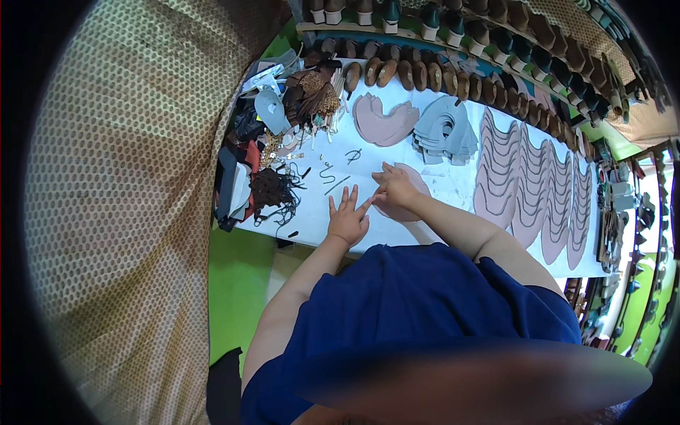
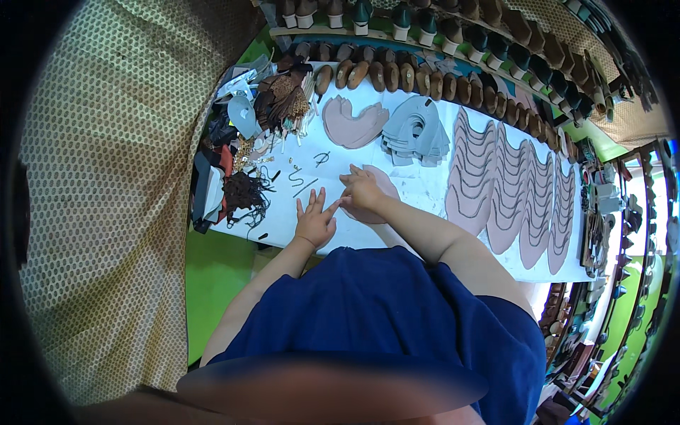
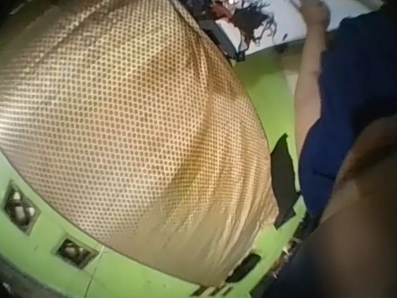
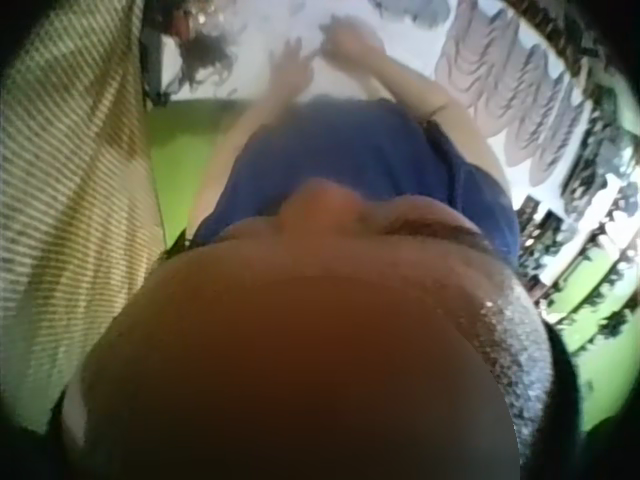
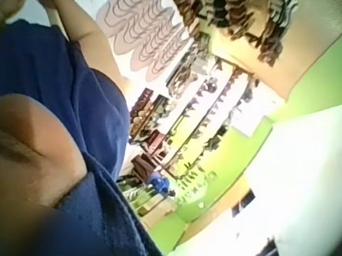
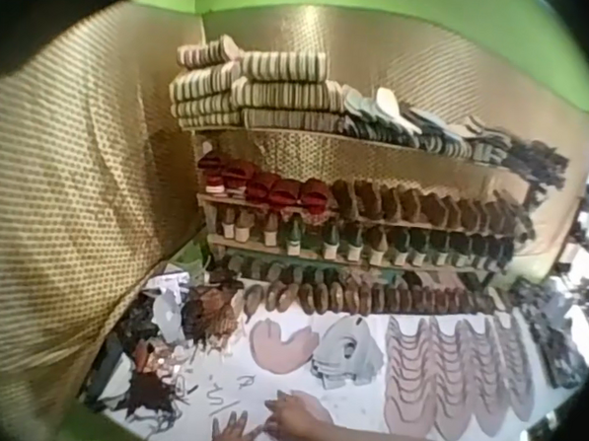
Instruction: Manually stitching and preparing shoe upper components at a workbench.
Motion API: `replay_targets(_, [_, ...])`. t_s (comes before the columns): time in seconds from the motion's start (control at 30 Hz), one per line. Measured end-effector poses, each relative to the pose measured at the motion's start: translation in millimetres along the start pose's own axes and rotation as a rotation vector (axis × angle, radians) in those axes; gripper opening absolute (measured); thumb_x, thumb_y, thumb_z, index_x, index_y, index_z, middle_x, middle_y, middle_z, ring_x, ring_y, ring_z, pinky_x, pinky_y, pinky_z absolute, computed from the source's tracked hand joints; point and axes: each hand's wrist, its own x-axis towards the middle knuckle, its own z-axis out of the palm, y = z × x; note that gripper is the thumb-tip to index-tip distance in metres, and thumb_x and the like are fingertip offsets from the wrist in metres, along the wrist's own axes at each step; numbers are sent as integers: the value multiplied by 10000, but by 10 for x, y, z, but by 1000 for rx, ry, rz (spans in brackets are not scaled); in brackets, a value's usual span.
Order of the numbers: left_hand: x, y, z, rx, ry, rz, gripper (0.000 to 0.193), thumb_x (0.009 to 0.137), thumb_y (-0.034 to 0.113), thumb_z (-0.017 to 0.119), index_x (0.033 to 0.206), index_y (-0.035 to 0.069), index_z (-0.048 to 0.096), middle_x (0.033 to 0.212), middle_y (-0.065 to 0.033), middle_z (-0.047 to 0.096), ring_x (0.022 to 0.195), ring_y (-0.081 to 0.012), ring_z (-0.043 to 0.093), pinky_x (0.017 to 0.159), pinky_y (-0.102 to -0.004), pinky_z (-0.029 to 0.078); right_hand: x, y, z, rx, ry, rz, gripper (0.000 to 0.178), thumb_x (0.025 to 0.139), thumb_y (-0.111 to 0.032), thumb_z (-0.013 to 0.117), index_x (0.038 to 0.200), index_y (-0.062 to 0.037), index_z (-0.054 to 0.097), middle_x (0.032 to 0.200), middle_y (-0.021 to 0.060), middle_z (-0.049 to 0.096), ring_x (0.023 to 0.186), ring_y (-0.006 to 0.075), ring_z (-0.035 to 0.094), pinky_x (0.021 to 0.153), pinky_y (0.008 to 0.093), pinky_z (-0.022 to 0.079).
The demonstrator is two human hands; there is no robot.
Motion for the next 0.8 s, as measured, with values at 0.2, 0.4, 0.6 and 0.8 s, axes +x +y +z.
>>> replay_targets(0.2, [-9,-4,14,10,16,40,568,880,298,567,1441,256,494,1617,-126,243,1502,-338,184,1147,-672,49,-237,589,-224,6,273,64,169,753,-240,707,876,-169,797,1137,81,717,1214,404,568,1038,453,455])
replay_targets(0.4, [-14,-82,180,-7,49,90,632,902,323,534,1496,158,392,1616,-80,264,1496,-269,226,1163,-647,62,-767,722,-347,-109,321,188,131,748,-219,749,863,-174,793,1095,82,723,1186,377,583,1060,476,434])
replay_targets(0.6, [0,-4,114,101,-21,348,639,908,349,543,1500,164,387,1605,-72,292,1492,-265,235,1162,-647,58,-919,617,-273,-127,283,177,180,753,-255,753,916,-181,772,1161,41,686,1284,335,506,1080,572,328])
replay_targets(0.8, [-8,42,109,47,28,63,487,924,349,560,1403,265,541,1610,-35,288,1506,-296,187,1150,-668,30,-1137,466,-333,-216,172,-268,155,785,-238,723,910,-149,707,1073,6,654,1253,229,521,1107,612,264])
